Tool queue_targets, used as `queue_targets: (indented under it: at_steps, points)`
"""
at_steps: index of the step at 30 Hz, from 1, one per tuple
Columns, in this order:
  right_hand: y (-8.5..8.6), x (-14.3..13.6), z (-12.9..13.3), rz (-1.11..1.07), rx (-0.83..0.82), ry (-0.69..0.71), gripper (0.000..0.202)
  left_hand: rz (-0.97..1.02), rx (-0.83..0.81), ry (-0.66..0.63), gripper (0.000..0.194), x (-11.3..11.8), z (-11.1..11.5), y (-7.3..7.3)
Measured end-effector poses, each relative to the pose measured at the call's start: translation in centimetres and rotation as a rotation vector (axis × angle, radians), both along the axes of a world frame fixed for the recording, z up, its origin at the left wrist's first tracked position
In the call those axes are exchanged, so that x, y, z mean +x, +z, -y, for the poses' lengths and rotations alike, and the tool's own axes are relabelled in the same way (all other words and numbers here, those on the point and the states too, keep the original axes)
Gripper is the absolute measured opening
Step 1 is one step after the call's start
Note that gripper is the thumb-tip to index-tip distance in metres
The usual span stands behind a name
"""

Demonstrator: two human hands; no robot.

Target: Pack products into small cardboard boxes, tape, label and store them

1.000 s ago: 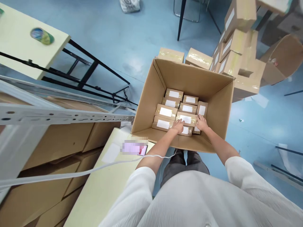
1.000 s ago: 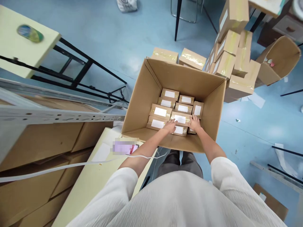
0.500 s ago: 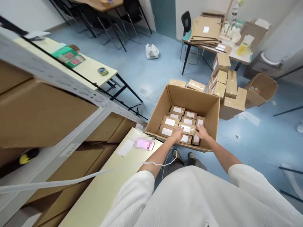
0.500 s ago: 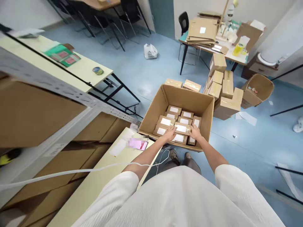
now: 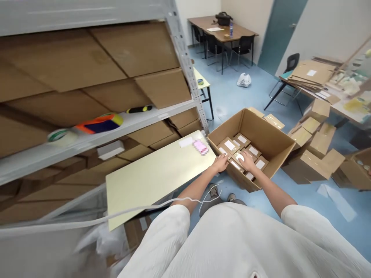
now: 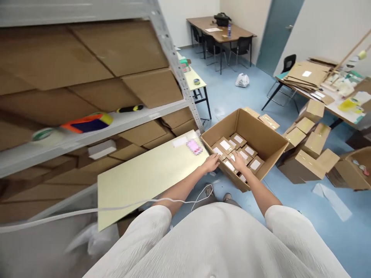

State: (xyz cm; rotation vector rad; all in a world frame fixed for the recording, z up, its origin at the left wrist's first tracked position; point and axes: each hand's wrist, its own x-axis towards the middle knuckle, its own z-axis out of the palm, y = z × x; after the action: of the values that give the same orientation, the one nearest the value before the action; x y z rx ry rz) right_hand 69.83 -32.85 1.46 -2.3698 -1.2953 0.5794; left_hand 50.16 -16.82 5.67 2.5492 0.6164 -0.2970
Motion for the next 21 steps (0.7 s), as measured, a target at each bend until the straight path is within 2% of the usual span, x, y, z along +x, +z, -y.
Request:
queue_targets:
  at_steps: [6, 11, 15, 21]
  points:
    - [2.3, -5.1, -4.0, 0.048, 0.029, 0.198, 0.056, -0.008, 0.034, 0.190, 0.062, -7.9, 0.5, 2.0]
    - [3.2, -10.9, -6.8, 0.084, 0.025, 0.359, 0.056, 0.005, 0.038, 0.348, 0.063, -15.4, 0.9, 2.7]
    - [3.4, -17.4, -8.7, 0.100, 0.015, 0.460, 0.054, 0.009, 0.035, 0.444, 0.063, -22.6, 1.8, 2.8]
    - [2.9, -29.4, -11.2, 0.116, 0.015, 0.626, 0.053, 0.010, 0.058, 0.574, 0.063, -35.0, 3.6, 3.0]
